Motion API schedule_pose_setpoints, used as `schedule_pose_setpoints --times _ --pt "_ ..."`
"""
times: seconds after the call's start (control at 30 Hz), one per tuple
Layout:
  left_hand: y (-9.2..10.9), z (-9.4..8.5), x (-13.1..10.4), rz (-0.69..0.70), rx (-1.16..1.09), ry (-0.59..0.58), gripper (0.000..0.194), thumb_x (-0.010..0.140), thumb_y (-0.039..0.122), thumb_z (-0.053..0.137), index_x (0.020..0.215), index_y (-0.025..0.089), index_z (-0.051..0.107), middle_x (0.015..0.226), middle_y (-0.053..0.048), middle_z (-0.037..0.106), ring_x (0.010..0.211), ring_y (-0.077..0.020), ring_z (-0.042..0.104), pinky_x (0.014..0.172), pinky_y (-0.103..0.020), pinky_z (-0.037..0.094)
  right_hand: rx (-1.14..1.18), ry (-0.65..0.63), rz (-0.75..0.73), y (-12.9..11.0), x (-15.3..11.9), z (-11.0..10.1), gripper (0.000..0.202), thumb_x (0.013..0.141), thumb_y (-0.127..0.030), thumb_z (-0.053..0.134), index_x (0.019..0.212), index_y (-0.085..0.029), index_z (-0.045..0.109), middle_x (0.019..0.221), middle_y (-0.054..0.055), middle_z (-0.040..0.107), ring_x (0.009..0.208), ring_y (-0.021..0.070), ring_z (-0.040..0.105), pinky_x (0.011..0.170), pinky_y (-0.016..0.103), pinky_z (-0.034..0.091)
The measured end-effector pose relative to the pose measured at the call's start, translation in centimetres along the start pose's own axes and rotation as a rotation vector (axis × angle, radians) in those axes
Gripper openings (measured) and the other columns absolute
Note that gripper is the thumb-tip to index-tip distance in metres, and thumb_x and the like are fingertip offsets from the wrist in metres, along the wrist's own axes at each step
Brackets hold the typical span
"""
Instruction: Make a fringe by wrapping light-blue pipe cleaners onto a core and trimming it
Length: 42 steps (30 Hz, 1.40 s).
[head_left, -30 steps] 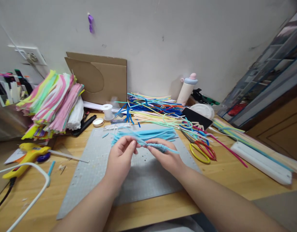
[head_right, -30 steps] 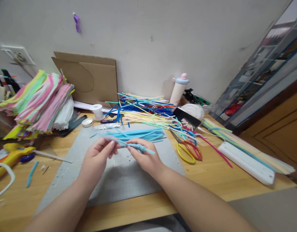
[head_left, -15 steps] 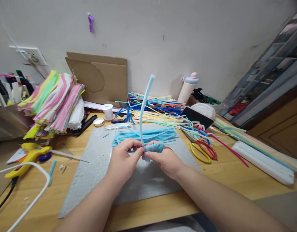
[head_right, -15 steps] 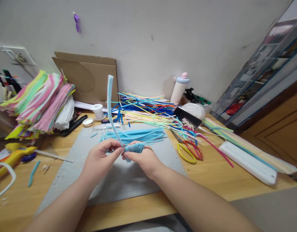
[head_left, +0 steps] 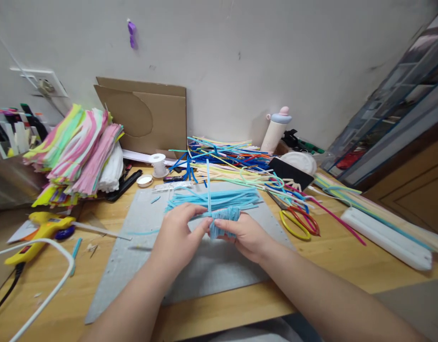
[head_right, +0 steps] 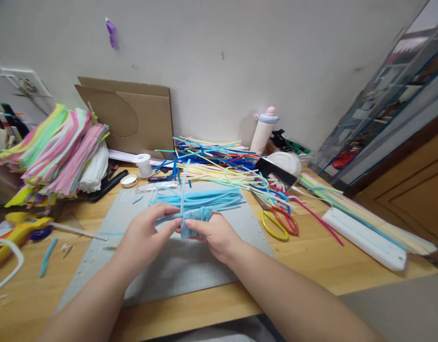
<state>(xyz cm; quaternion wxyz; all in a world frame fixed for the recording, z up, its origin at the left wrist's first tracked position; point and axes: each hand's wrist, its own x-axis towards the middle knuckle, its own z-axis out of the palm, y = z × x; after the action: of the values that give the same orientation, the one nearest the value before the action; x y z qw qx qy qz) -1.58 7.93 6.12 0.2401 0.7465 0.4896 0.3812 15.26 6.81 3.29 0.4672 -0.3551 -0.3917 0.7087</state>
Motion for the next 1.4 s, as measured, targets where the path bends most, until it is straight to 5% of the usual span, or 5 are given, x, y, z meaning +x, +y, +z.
schedule_pose_setpoints --times 0.27,0.5,0.83,1.1,1.4 --pt "-0.8 0.9 0.2 -0.216 -0.244 -0.117 0.022 0.069 0.027 0.07 0.09 0.021 0.068 0.087 -0.004 0.067 0.08 -0.0208 0.06 0.073 -0.029 0.044 0.135 0.034 0.164 0.0 0.3 -0.4 0.025 0.072 -0.028 0.071 0.094 -0.019 0.069 0.087 0.004 0.072 0.067 0.0157 0.067 0.061 0.027 0.052" --pt "0.1 0.5 0.0 -0.056 -0.083 0.169 0.008 0.069 0.029 0.07 0.071 0.023 0.065 0.073 -0.001 0.061 0.074 -0.018 0.054 0.069 -0.026 0.038 0.245 0.119 0.173 0.0 0.9 -0.8 0.021 0.071 -0.026 0.07 0.089 -0.015 0.071 0.084 0.005 0.073 0.077 0.0163 0.067 0.07 0.027 0.05" --pt "-0.8 2.6 -0.2 -0.392 -0.458 -0.131 0.023 0.069 0.038 0.069 0.08 0.018 0.072 0.072 -0.003 0.069 0.057 -0.0152 0.053 0.056 -0.025 0.039 0.279 0.123 0.063 0.1 1.0 -0.7 0.023 0.072 -0.028 0.071 0.091 -0.016 0.071 0.099 0.006 0.071 0.093 0.0182 0.064 0.082 0.031 0.048" --pt "-0.8 2.6 0.1 -0.418 -0.57 -0.071 0.023 0.063 0.035 0.074 0.063 0.017 0.061 0.063 0.0 0.062 0.059 -0.0121 0.052 0.057 -0.023 0.039 0.236 0.098 0.072 -0.4 0.7 -0.5 0.02 0.072 -0.028 0.071 0.09 -0.018 0.07 0.094 0.003 0.071 0.088 0.0169 0.065 0.082 0.032 0.049" --pt "-0.6 2.5 0.1 -0.634 -0.903 -0.224 0.035 0.06 0.041 0.077 0.069 0.014 0.057 0.055 0.005 0.051 0.047 -0.0051 0.044 0.045 -0.018 0.03 0.264 0.129 0.055 0.0 0.9 -0.7 0.019 0.072 -0.027 0.072 0.089 -0.018 0.071 0.092 0.003 0.072 0.088 0.0154 0.064 0.079 0.028 0.048"
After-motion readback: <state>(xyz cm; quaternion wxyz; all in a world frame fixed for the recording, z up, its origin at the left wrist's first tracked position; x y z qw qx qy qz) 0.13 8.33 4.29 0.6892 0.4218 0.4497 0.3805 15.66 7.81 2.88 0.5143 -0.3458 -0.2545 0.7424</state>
